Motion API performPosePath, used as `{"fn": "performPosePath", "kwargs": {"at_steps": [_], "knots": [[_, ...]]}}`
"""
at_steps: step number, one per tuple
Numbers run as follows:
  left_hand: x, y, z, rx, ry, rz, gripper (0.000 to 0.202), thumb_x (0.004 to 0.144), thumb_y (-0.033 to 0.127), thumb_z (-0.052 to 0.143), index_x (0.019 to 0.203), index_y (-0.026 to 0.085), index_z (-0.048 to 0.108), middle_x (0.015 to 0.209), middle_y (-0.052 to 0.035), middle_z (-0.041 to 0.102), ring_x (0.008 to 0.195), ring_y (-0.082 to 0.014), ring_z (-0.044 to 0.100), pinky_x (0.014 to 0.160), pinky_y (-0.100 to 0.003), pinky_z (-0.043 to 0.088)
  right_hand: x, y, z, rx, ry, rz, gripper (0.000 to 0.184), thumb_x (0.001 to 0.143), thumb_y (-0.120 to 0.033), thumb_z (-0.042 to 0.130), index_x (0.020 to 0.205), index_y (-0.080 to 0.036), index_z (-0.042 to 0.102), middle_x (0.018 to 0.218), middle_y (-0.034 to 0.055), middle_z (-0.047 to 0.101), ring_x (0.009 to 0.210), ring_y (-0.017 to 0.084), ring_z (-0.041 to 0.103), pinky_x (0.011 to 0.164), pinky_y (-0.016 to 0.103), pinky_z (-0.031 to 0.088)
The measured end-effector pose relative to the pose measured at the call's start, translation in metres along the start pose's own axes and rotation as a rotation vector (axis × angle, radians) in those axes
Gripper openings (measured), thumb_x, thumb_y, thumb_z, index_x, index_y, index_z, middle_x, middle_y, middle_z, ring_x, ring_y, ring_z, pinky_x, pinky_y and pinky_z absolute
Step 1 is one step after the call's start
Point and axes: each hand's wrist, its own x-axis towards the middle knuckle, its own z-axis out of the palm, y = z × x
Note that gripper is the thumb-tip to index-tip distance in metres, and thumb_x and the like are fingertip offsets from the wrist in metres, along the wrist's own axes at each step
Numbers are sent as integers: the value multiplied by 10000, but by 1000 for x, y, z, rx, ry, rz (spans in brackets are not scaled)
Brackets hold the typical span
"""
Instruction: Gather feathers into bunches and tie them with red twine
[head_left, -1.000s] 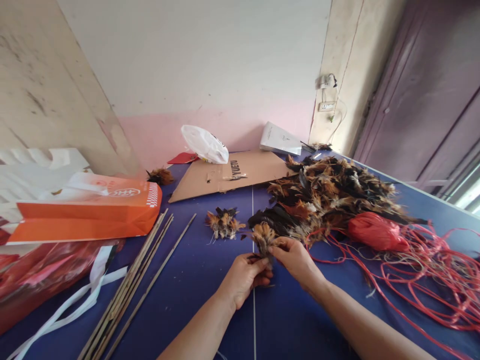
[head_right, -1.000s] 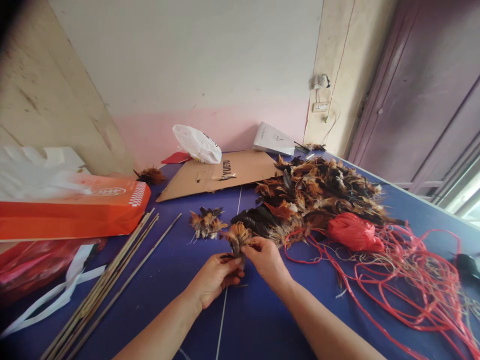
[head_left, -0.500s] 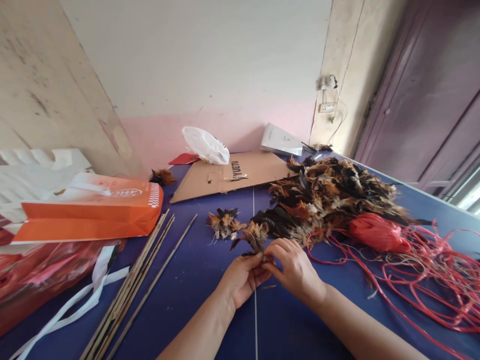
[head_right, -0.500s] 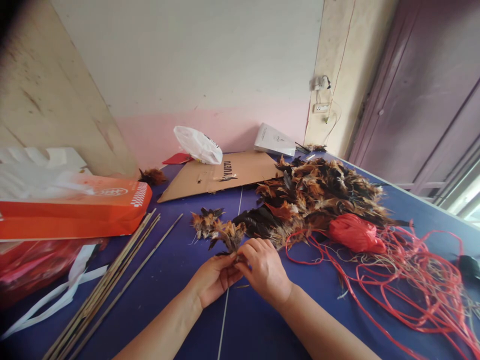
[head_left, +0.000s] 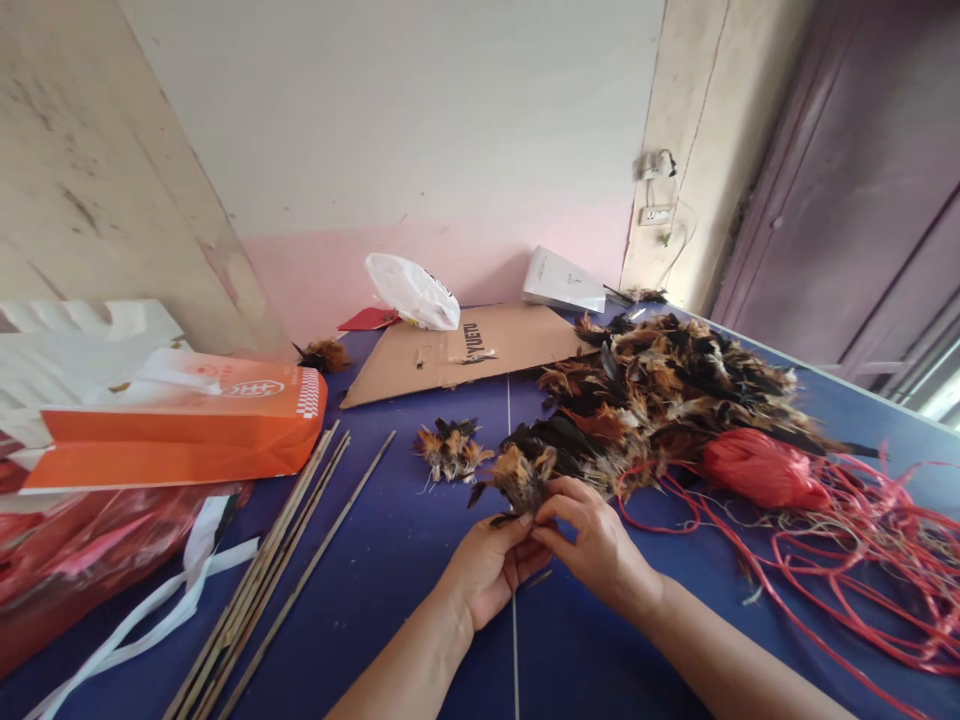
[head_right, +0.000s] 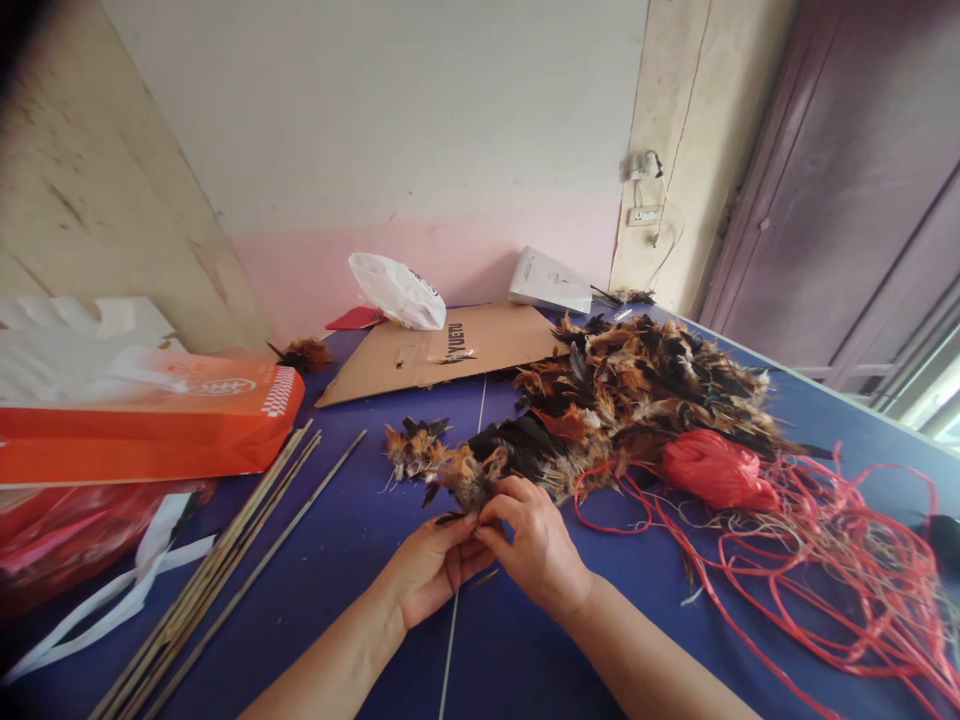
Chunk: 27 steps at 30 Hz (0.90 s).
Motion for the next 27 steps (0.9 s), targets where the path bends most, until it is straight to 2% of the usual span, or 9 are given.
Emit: {"fn": "performPosePath", "kwargs": {"at_steps": [5,10,13,17,21,24,25,27], "knots": [[-2,3,2,97,8,63,194,655,206,690,794,79,644,708,-84,675,652,-152,625,677,-275,480,3,3,-2,147,-5,59,65,719,-199,566,703,-196,629,871,40,551,823,154,517,742,272,409],[-1,1,4,202,28,79,229,639,274,697,728,68,654,674,-93,665,662,-160,624,632,-252,475,9,10,-3,380,-14,364,126,669,-286,605,659,-165,572,636,-12,535,594,109,476,552,217,384],[-1,-2,4,287,12,84,237,619,282,707,716,74,653,632,-84,654,634,-167,620,610,-266,479,10,11,-1,495,-56,443,154,668,-289,589,616,-158,526,557,-37,481,540,91,426,508,205,346],[-2,-5,5,436,11,133,256,622,312,696,708,73,660,621,-94,655,597,-164,610,604,-274,478,8,11,2,523,-66,455,166,661,-281,581,581,-161,499,528,-46,457,513,80,401,485,197,319],[-3,-4,6,467,10,169,247,632,319,688,704,86,656,590,-66,638,575,-156,599,600,-278,482,7,11,5,538,-83,467,189,681,-309,562,581,-163,497,541,-34,489,521,90,437,489,202,337],[-3,-1,4,353,-7,133,229,664,295,669,742,80,657,638,-77,649,635,-164,614,618,-266,482,6,9,3,453,-38,432,152,700,-315,549,673,-165,539,620,-13,542,584,115,491,545,221,383],[-2,0,3,281,-5,104,212,679,278,659,755,80,656,673,-86,659,656,-161,618,635,-261,481,6,7,2,391,-15,381,144,699,-306,557,742,-169,555,681,0,563,631,127,510,585,233,399],[-1,2,1,129,8,46,171,706,241,637,766,82,654,750,-101,673,697,-157,623,669,-256,479,4,2,-2,227,20,227,246,681,-272,588,907,-184,549,826,29,581,746,158,529,687,276,406]]}}
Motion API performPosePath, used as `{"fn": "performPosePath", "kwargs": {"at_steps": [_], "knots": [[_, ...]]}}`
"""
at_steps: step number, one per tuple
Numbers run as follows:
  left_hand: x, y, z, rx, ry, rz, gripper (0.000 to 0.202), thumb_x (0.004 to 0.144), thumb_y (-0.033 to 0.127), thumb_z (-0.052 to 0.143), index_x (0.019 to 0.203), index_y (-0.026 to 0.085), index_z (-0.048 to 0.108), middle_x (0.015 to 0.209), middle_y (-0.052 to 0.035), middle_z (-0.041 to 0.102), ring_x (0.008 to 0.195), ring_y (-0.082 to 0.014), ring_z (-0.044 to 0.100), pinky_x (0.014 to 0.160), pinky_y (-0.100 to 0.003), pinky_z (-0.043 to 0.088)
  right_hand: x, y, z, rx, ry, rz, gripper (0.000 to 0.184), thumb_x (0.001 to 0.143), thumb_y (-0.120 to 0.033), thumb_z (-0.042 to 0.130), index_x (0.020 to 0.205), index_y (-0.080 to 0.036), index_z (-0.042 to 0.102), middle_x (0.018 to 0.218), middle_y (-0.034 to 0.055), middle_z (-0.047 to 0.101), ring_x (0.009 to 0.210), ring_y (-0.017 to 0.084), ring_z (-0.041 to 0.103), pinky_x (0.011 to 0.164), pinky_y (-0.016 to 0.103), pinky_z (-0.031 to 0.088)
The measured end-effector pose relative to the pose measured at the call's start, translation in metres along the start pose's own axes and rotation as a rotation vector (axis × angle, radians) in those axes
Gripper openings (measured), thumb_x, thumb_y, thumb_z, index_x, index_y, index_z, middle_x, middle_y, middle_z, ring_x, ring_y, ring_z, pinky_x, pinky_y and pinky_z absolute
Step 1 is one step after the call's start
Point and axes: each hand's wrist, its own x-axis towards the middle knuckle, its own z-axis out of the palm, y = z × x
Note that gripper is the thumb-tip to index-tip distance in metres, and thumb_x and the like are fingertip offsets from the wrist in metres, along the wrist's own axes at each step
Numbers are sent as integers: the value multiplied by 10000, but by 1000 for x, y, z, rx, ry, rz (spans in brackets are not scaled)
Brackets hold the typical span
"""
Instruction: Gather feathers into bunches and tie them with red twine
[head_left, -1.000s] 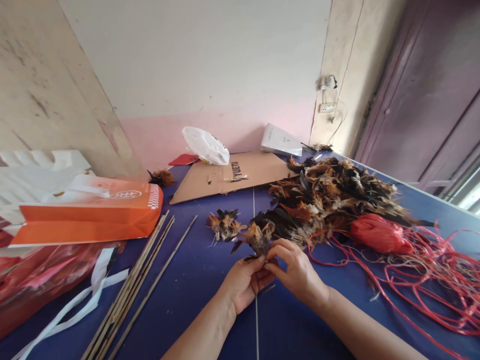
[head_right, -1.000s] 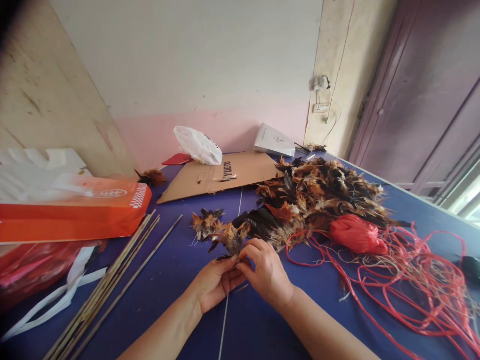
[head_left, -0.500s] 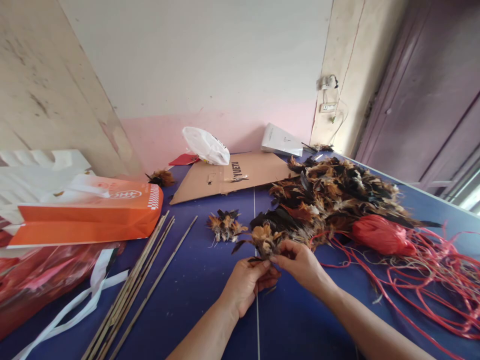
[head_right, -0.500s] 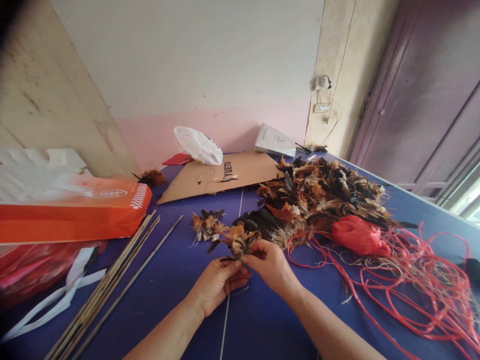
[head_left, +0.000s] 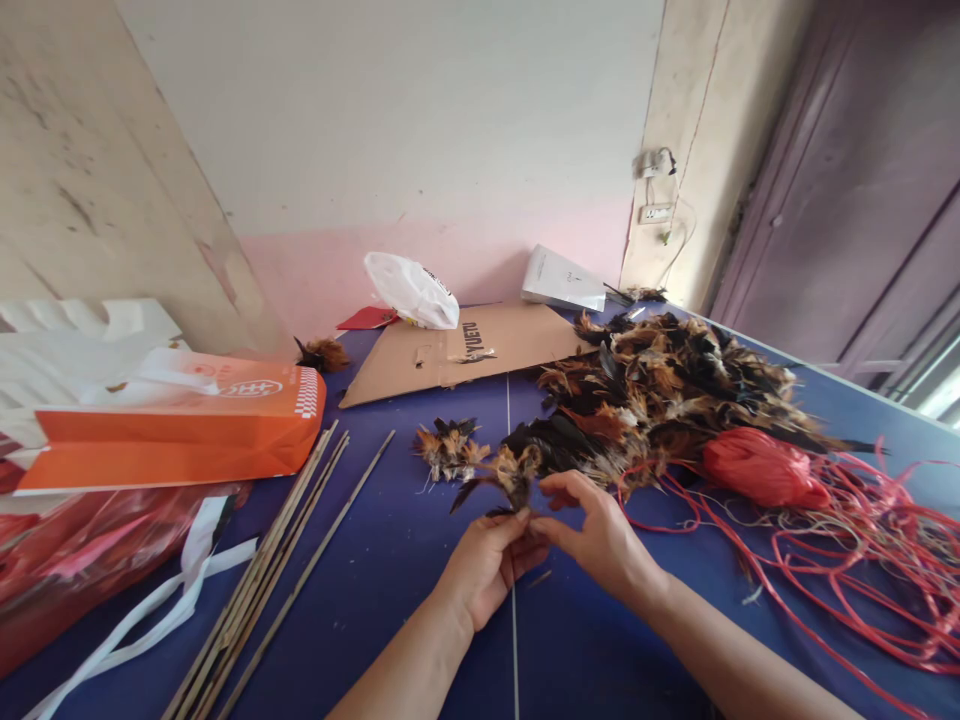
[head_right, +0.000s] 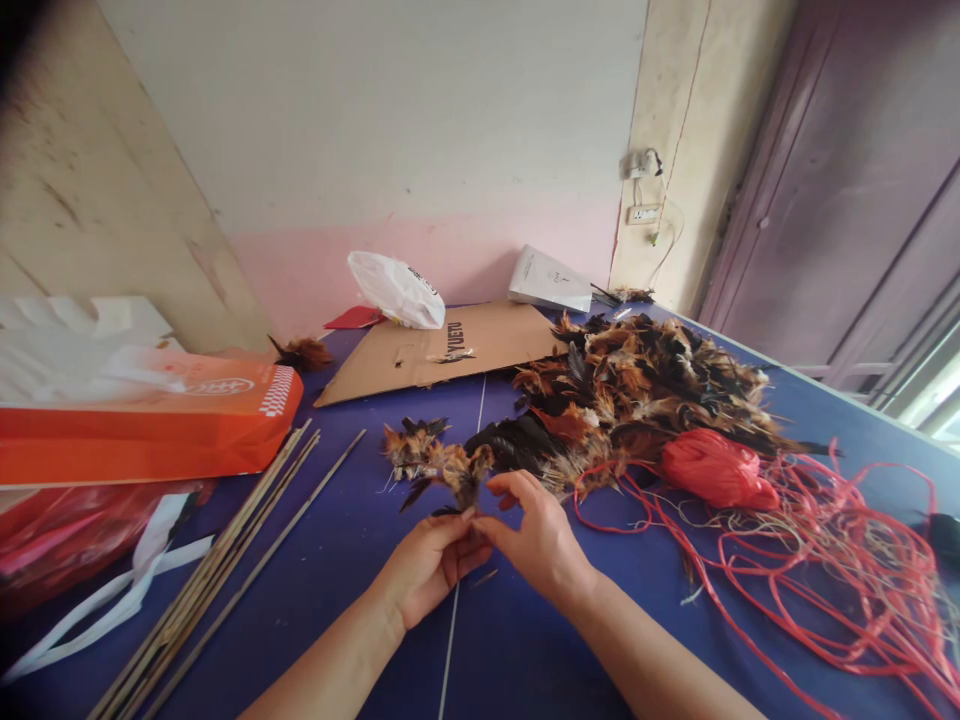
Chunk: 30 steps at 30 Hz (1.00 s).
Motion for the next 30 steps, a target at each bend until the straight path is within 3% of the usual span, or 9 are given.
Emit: {"fn": "performPosePath", "kwargs": {"at_steps": [2,5,9,14,17,23,26,30], "knots": [[2,0,-2,-112,2,-36,140,720,206,620,777,82,652,795,-109,678,744,-166,626,678,-254,478,-3,-5,-1,-174,-12,-165,377,659,-247,619,1017,-195,512,933,58,571,843,193,521,764,328,383],[3,-2,-2,-176,-37,-62,132,739,192,599,778,77,648,780,-102,680,743,-167,628,662,-256,482,-6,-9,-1,-376,-54,-287,397,668,-239,621,1041,-190,493,924,68,571,842,206,521,769,349,361],[-1,-5,1,-131,-67,-94,126,731,210,615,710,88,641,701,-72,675,618,-135,620,639,-268,487,-5,-8,1,-470,-42,-287,335,694,-220,598,1008,-175,490,837,53,575,777,191,528,740,327,352],[-4,-3,1,-33,-73,-100,166,708,245,642,719,80,652,711,-86,676,619,-137,617,666,-285,485,-3,-6,-1,-464,-4,-239,299,669,-252,634,932,-169,519,794,50,585,743,190,528,727,325,343],[-4,0,2,9,-33,-77,163,687,252,660,688,89,654,730,-89,681,619,-132,614,659,-267,478,-2,-5,-3,-367,-20,-155,281,623,-261,671,862,-172,553,775,34,592,727,178,528,707,309,358],[-4,2,6,335,-31,96,237,686,323,642,761,100,679,701,-98,681,669,-172,618,641,-255,454,4,-1,-6,277,-222,221,174,689,-335,584,691,-162,592,605,-5,597,569,127,541,518,215,391],[-3,1,6,542,-72,221,248,716,347,598,725,116,688,650,-83,668,635,-168,599,609,-244,436,4,-1,-5,359,-207,248,176,696,-304,560,608,-153,578,526,-15,579,506,116,526,486,205,382],[-1,1,5,732,-111,363,263,748,348,549,649,141,677,594,-44,632,576,-141,550,583,-224,412,1,-5,-4,274,-149,174,113,673,-200,548,592,-146,607,544,-11,606,529,118,538,489,190,388]]}}
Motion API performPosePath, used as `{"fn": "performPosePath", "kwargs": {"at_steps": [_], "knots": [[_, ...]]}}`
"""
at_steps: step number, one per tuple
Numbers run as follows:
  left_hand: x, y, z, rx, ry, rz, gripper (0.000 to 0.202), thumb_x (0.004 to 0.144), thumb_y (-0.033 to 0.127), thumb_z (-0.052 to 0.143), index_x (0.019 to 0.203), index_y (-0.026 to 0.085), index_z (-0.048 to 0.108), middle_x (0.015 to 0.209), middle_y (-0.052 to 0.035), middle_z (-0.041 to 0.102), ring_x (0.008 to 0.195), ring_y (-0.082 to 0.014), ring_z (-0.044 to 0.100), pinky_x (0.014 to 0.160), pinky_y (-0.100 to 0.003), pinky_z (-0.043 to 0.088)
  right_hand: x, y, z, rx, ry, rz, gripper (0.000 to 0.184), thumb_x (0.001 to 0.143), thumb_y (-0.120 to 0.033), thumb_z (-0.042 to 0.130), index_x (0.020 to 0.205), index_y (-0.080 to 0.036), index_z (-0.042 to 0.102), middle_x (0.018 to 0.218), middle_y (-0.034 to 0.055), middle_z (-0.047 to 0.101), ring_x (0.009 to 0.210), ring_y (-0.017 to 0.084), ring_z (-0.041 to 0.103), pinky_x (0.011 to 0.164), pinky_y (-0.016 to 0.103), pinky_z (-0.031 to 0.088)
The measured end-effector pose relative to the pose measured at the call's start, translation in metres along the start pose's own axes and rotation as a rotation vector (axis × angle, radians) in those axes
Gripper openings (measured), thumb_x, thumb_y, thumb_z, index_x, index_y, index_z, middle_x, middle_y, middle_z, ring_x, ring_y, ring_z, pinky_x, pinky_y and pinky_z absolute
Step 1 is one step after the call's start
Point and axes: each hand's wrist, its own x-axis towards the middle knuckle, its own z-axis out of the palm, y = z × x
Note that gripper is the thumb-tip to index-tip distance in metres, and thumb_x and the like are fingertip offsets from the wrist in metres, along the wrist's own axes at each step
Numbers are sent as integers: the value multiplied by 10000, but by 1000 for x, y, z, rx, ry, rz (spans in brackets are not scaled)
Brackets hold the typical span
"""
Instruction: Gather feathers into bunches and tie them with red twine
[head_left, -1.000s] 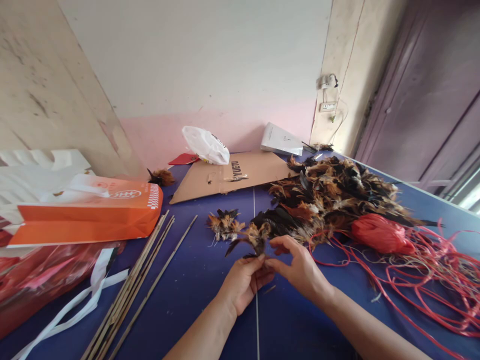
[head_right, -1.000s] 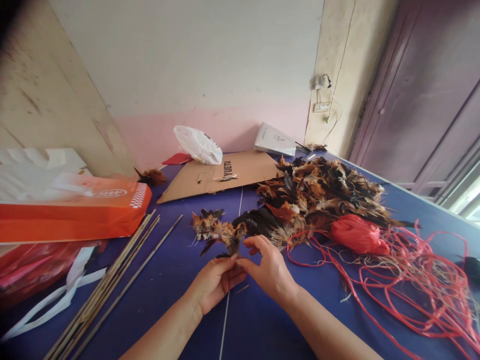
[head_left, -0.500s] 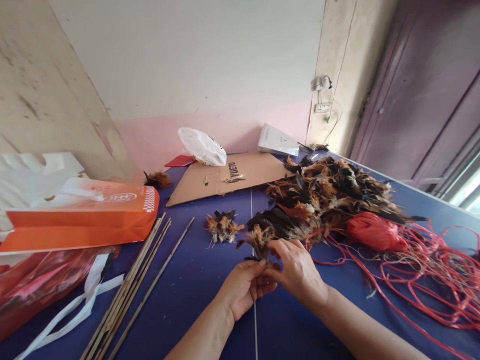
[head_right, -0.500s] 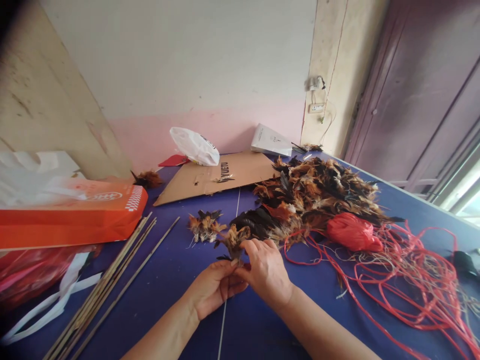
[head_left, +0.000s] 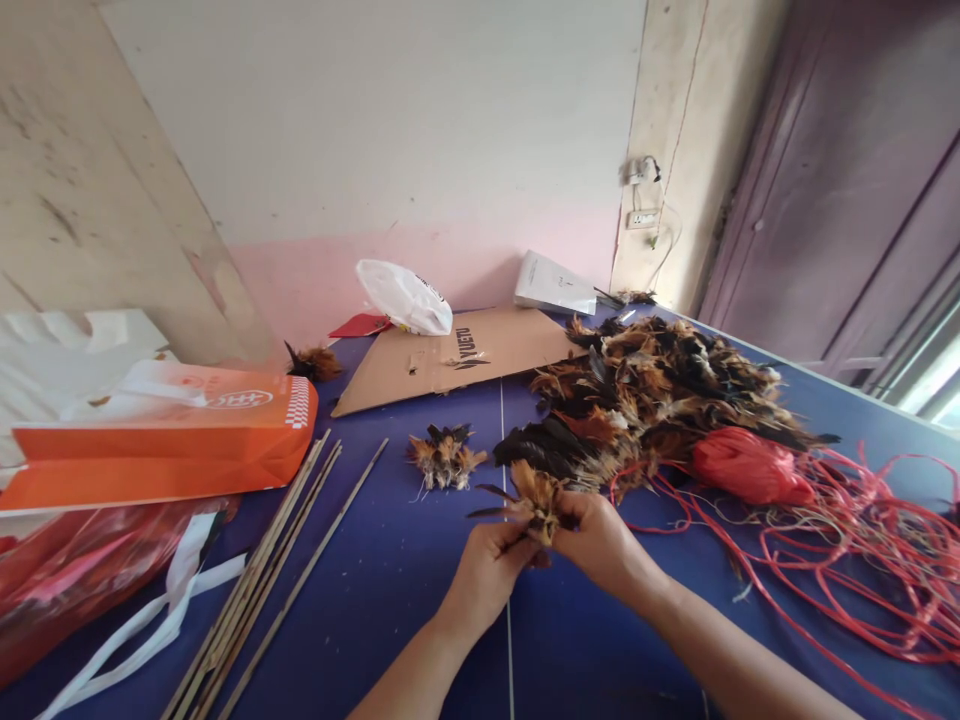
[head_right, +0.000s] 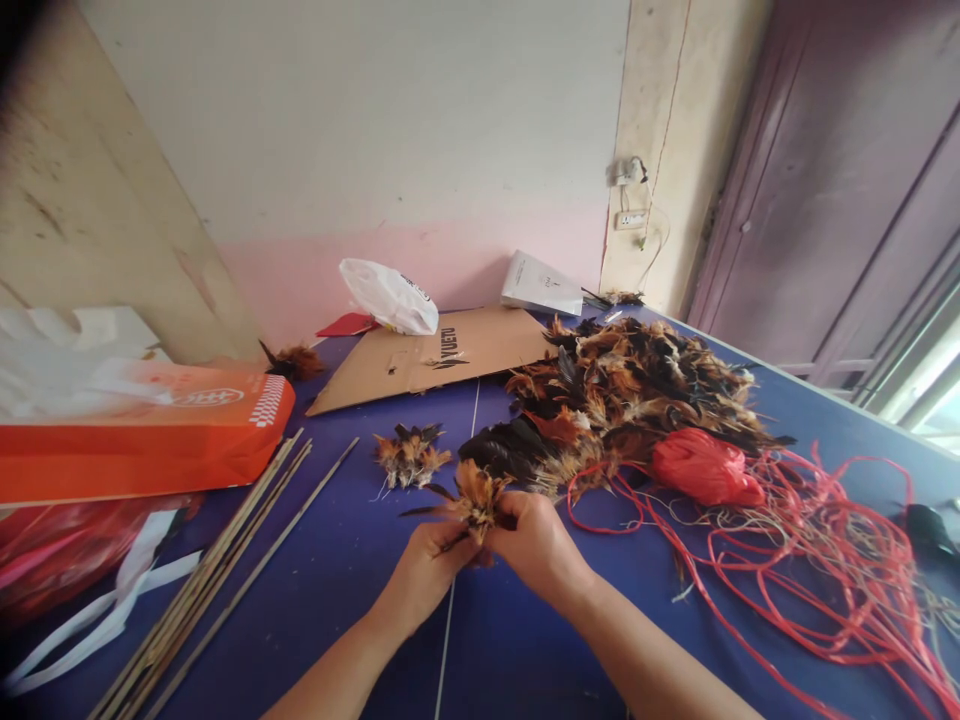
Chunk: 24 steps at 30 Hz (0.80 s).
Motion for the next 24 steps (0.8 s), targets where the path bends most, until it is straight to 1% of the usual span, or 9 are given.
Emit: {"fn": "performPosePath", "kwargs": {"at_steps": [3,5,9,11,14,17,20,24], "knots": [[0,-1,0,113,5,55,286,774,352,506,646,153,667,603,-32,626,592,-146,550,593,-227,408,-1,-2,1,-36,-2,-43,128,678,-171,526,589,-141,614,542,-11,608,528,112,538,493,182,390],[-1,-1,0,188,34,81,277,782,327,494,651,157,669,636,-31,639,617,-152,563,607,-227,408,1,-1,1,-26,0,-34,131,685,-185,526,606,-135,618,547,-9,604,527,110,533,489,181,391],[-4,2,1,310,132,126,214,771,271,503,697,171,677,656,-21,643,634,-156,557,594,-220,397,5,4,0,-22,66,16,119,677,-227,558,644,-128,616,583,-12,602,539,105,518,485,179,385],[-4,4,1,334,155,152,217,778,271,489,754,178,684,667,-23,643,644,-160,552,603,-223,398,5,5,0,-45,100,16,119,670,-229,564,633,-128,614,592,-12,600,550,107,516,486,180,383],[-4,5,0,319,126,159,231,788,268,473,803,185,689,698,-34,649,663,-169,560,619,-229,400,5,6,1,-36,92,-12,126,678,-220,550,688,-130,638,642,-3,623,606,126,541,529,190,410],[-3,3,-1,339,103,186,230,787,231,468,714,178,679,659,-31,615,634,-155,539,593,-219,382,4,7,3,-13,62,-30,169,690,-227,544,773,-130,654,703,9,644,660,141,560,584,205,430],[-2,1,-2,339,100,217,220,781,207,470,657,171,647,653,-23,569,636,-143,515,594,-211,371,5,10,5,-3,55,-16,175,700,-244,541,750,-120,655,671,10,636,635,136,551,563,201,423],[-2,0,-1,336,99,193,228,791,229,460,663,173,640,645,-15,560,630,-141,505,586,-208,363,6,15,7,-8,70,-10,184,698,-267,556,746,-116,649,660,3,630,610,124,539,544,192,416]]}}
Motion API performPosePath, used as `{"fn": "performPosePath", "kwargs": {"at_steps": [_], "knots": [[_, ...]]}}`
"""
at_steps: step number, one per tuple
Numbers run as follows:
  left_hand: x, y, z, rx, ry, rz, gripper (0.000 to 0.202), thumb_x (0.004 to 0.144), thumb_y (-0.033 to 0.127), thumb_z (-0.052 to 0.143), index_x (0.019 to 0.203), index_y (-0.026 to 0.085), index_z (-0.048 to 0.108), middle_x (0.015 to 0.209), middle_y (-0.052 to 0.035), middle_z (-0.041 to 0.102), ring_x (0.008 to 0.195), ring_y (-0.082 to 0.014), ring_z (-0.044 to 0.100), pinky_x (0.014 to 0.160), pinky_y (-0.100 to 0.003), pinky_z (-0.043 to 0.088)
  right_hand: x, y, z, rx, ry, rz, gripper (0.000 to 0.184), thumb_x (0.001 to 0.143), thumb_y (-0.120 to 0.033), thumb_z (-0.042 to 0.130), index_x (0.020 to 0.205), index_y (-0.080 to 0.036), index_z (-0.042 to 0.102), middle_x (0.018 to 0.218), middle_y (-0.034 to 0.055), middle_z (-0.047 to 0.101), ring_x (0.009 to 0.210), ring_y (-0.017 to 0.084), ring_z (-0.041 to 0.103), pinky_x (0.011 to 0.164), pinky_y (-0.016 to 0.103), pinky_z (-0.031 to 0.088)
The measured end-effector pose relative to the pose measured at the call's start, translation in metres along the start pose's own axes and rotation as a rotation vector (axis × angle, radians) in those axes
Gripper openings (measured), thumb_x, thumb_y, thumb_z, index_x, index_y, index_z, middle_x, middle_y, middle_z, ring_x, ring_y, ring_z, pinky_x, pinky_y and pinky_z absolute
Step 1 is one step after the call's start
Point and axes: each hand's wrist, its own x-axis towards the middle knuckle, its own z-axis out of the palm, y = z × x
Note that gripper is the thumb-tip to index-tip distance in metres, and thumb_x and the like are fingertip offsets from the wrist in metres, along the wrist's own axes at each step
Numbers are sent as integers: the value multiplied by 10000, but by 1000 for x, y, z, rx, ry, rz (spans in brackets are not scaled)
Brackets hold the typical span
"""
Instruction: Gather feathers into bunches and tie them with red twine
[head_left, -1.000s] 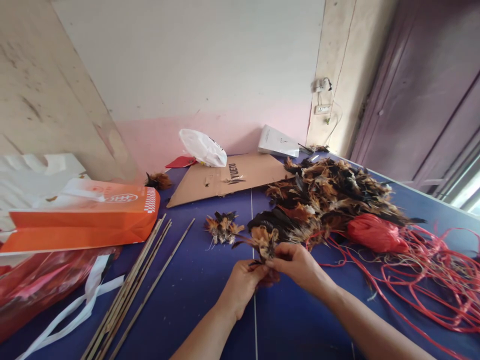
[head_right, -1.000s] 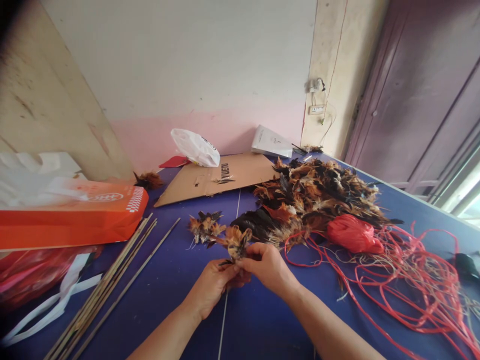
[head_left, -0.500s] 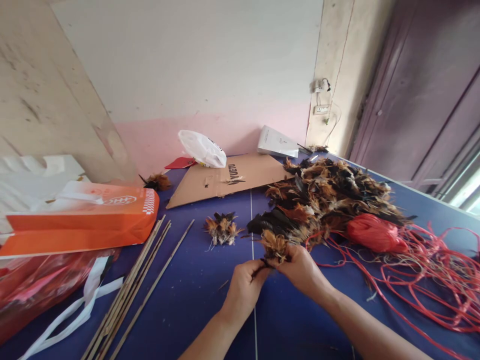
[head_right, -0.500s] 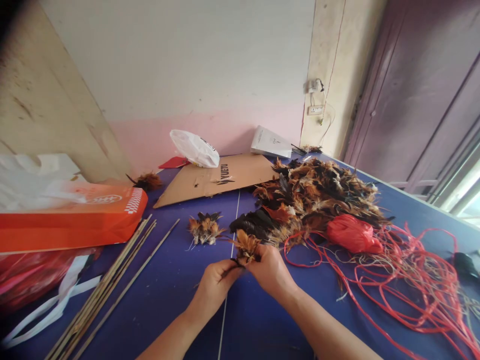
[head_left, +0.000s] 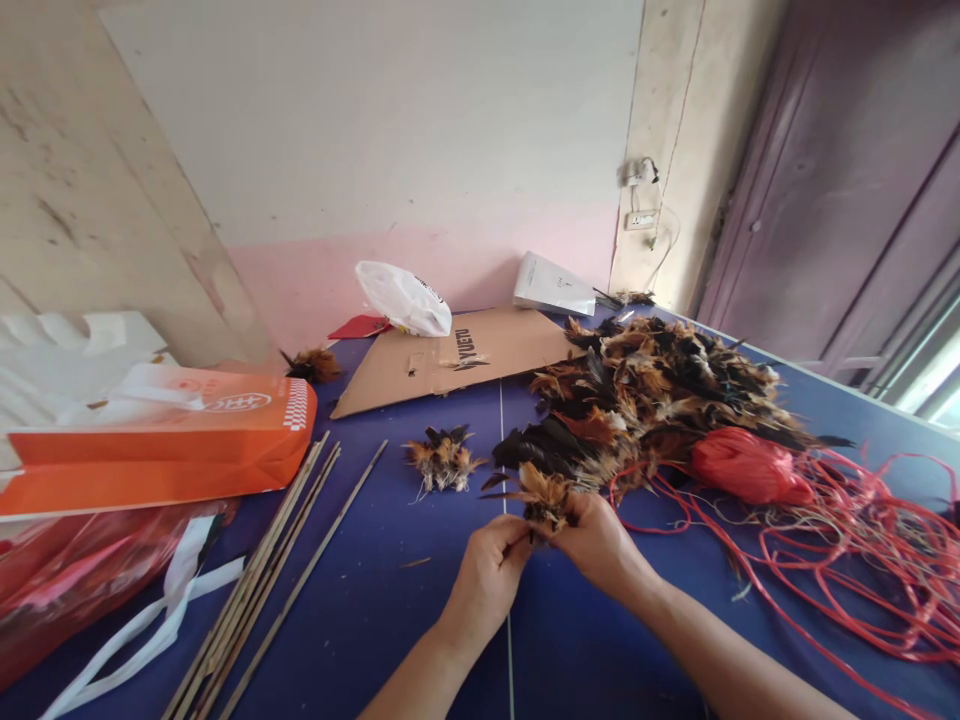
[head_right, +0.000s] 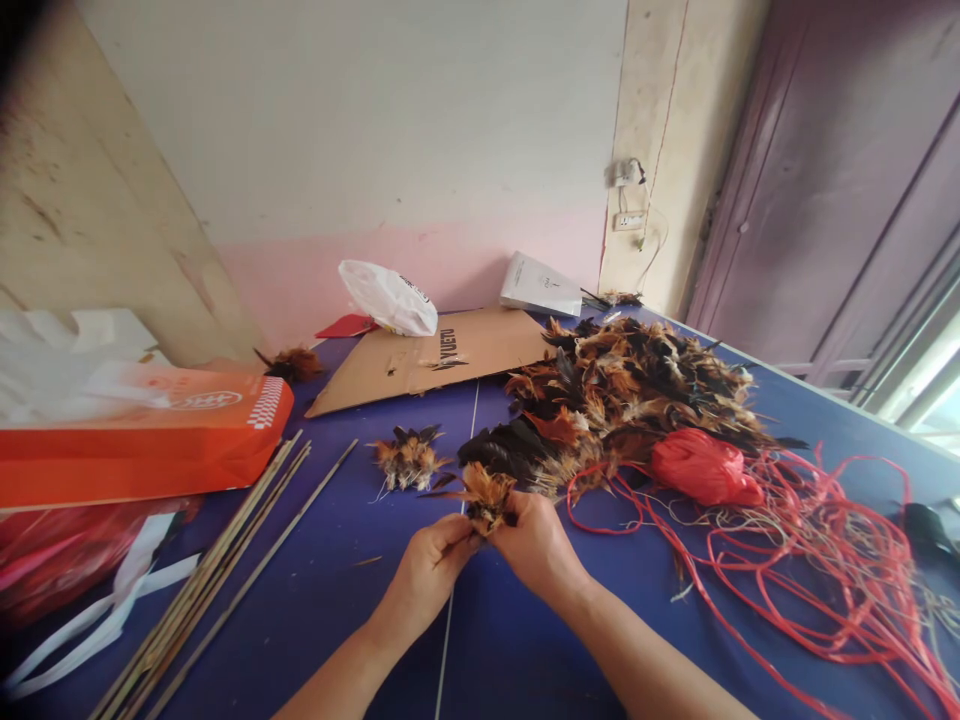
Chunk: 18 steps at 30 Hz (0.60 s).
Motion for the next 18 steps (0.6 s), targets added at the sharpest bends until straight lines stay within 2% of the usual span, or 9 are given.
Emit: {"fn": "performPosePath", "kwargs": {"at_steps": [5,11,18], "knots": [[-1,1,2,8,11,-47,255,805,275,447,671,174,639,623,-11,587,600,-141,510,574,-211,361,0,1,2,-37,37,-30,193,703,-239,536,788,-119,660,669,12,640,636,145,558,554,205,434],[0,2,2,33,33,51,220,805,279,452,741,188,643,692,-31,580,663,-158,516,632,-239,386,-1,-2,2,-38,87,-77,230,692,-207,536,872,-140,663,707,24,658,725,186,583,617,238,463],[1,-1,0,23,23,-4,233,781,281,495,623,170,626,620,-10,578,602,-136,501,570,-214,364,-2,4,6,-33,61,-46,201,691,-239,553,824,-132,660,729,30,661,705,171,579,619,234,455]]}}
